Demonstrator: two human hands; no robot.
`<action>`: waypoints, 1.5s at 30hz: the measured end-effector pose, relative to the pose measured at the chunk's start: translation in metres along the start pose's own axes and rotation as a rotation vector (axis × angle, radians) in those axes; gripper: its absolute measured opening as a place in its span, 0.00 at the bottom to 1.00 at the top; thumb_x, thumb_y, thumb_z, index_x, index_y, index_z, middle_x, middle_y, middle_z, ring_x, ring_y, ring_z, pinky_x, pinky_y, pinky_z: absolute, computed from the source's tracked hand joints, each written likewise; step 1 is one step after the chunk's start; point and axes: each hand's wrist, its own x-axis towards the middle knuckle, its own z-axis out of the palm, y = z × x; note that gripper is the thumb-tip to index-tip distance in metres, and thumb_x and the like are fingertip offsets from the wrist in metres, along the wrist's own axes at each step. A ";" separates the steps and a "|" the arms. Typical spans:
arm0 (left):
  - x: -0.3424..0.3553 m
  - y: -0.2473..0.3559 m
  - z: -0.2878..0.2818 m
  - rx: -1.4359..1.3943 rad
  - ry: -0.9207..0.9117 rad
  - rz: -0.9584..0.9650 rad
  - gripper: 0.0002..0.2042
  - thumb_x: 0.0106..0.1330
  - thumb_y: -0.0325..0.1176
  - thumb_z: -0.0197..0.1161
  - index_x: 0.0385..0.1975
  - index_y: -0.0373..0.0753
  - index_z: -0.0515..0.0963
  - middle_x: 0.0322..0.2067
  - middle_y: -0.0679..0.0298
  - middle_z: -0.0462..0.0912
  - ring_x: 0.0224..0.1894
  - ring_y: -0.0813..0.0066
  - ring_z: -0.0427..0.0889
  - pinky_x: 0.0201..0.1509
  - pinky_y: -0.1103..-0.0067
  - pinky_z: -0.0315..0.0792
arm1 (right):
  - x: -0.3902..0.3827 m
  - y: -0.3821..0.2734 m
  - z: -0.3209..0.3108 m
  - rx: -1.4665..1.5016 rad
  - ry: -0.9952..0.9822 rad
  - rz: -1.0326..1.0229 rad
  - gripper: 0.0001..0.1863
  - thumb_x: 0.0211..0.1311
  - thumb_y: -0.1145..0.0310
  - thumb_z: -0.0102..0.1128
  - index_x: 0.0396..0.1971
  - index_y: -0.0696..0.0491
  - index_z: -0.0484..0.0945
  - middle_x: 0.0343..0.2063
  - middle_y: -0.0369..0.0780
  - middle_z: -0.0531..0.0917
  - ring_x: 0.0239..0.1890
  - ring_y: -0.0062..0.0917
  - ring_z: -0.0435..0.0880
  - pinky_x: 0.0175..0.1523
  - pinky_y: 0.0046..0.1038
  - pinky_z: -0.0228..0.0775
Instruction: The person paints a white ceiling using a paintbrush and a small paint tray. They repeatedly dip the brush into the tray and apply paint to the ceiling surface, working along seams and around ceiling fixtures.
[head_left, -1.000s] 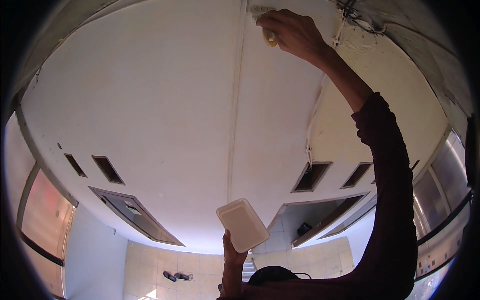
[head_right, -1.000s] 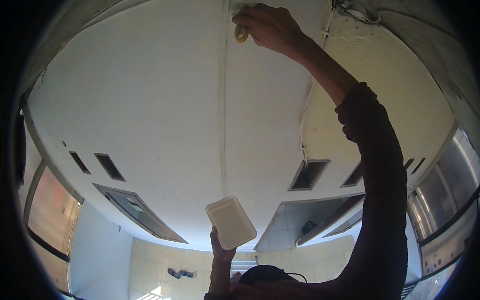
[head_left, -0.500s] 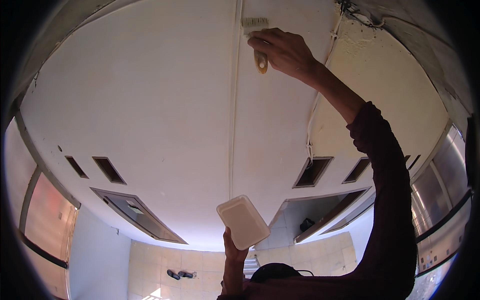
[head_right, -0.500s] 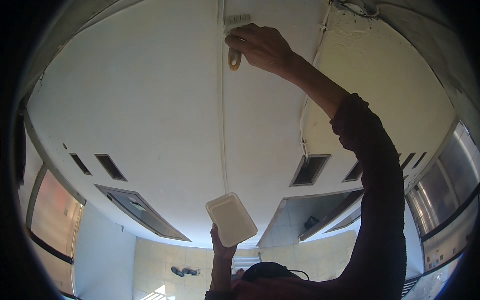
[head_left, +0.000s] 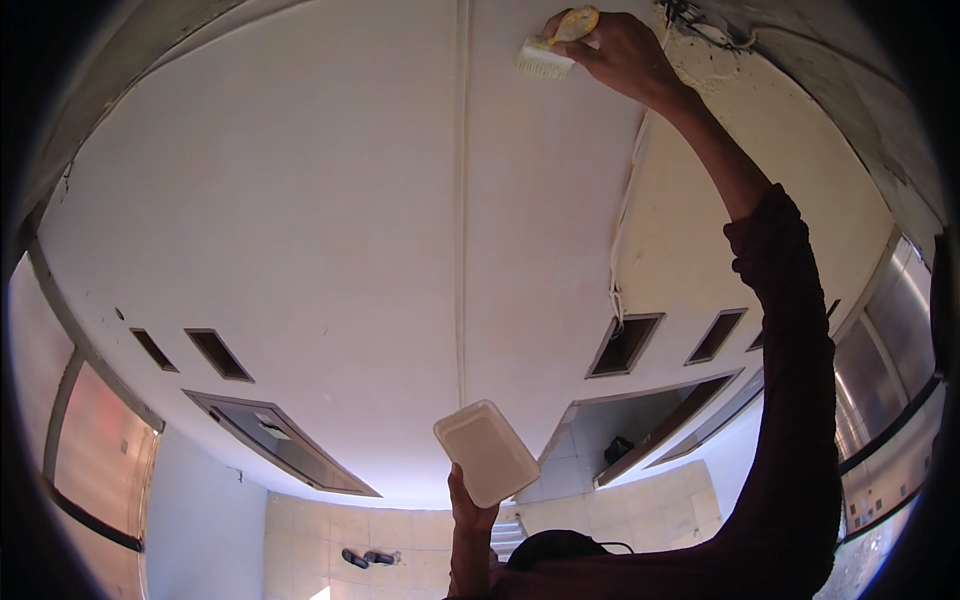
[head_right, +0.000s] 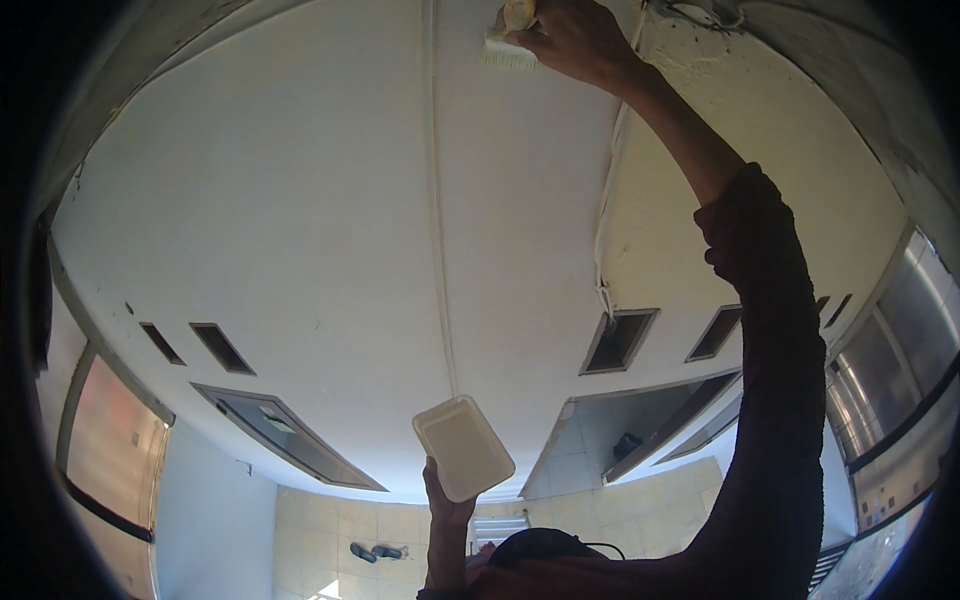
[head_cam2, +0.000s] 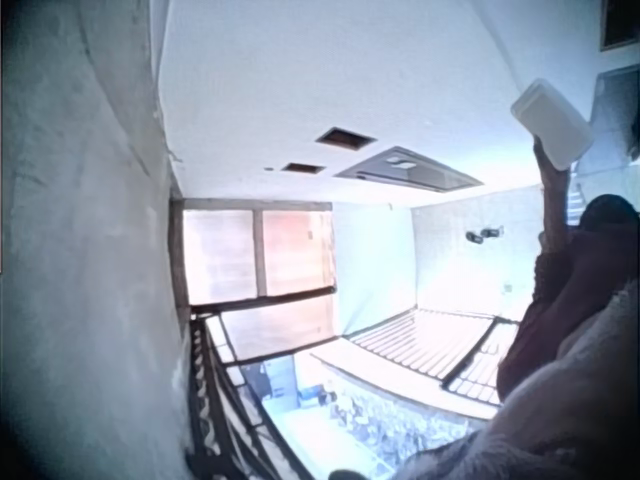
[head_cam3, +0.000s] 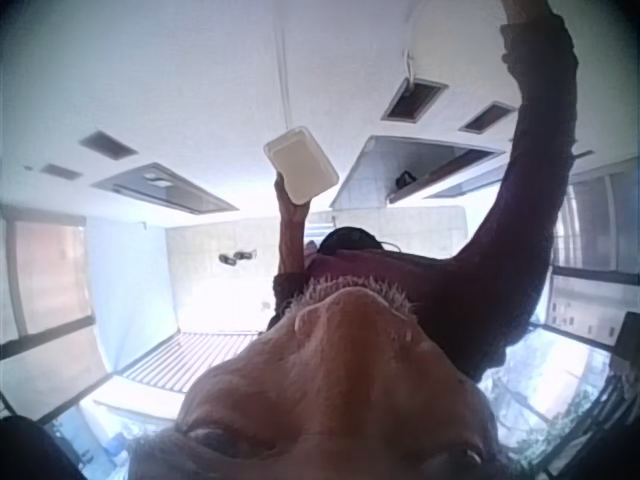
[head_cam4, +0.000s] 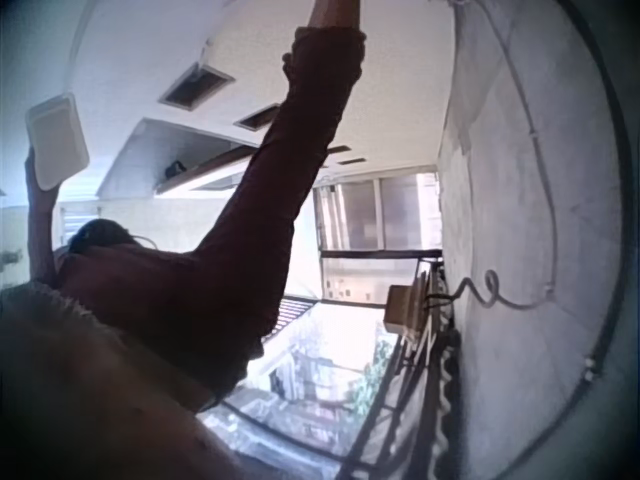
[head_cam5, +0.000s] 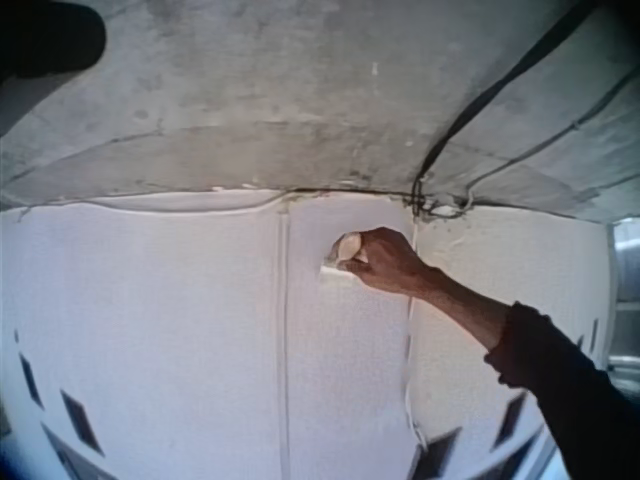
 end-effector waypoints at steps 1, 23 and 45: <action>-0.001 0.001 0.000 0.006 0.003 0.013 0.28 0.71 0.53 0.57 0.64 0.41 0.66 0.53 0.60 0.78 0.55 0.62 0.79 0.56 0.61 0.78 | 0.013 0.003 -0.013 -0.112 0.045 -0.006 0.11 0.66 0.63 0.61 0.47 0.43 0.81 0.40 0.33 0.87 0.42 0.25 0.88 0.43 0.28 0.78; 0.006 -0.007 0.003 0.015 0.022 -0.023 0.28 0.72 0.54 0.55 0.63 0.40 0.66 0.53 0.60 0.78 0.54 0.63 0.80 0.54 0.62 0.79 | -0.060 -0.014 0.032 0.541 0.169 0.214 0.13 0.60 0.70 0.69 0.45 0.44 0.83 0.44 0.31 0.86 0.42 0.23 0.86 0.41 0.23 0.81; 0.009 -0.008 0.003 -0.015 0.005 -0.036 0.28 0.71 0.53 0.57 0.63 0.41 0.67 0.52 0.59 0.78 0.54 0.62 0.80 0.54 0.61 0.79 | -0.094 0.033 0.018 -0.102 0.249 -0.228 0.14 0.60 0.70 0.68 0.46 0.44 0.81 0.43 0.32 0.86 0.43 0.26 0.86 0.44 0.26 0.80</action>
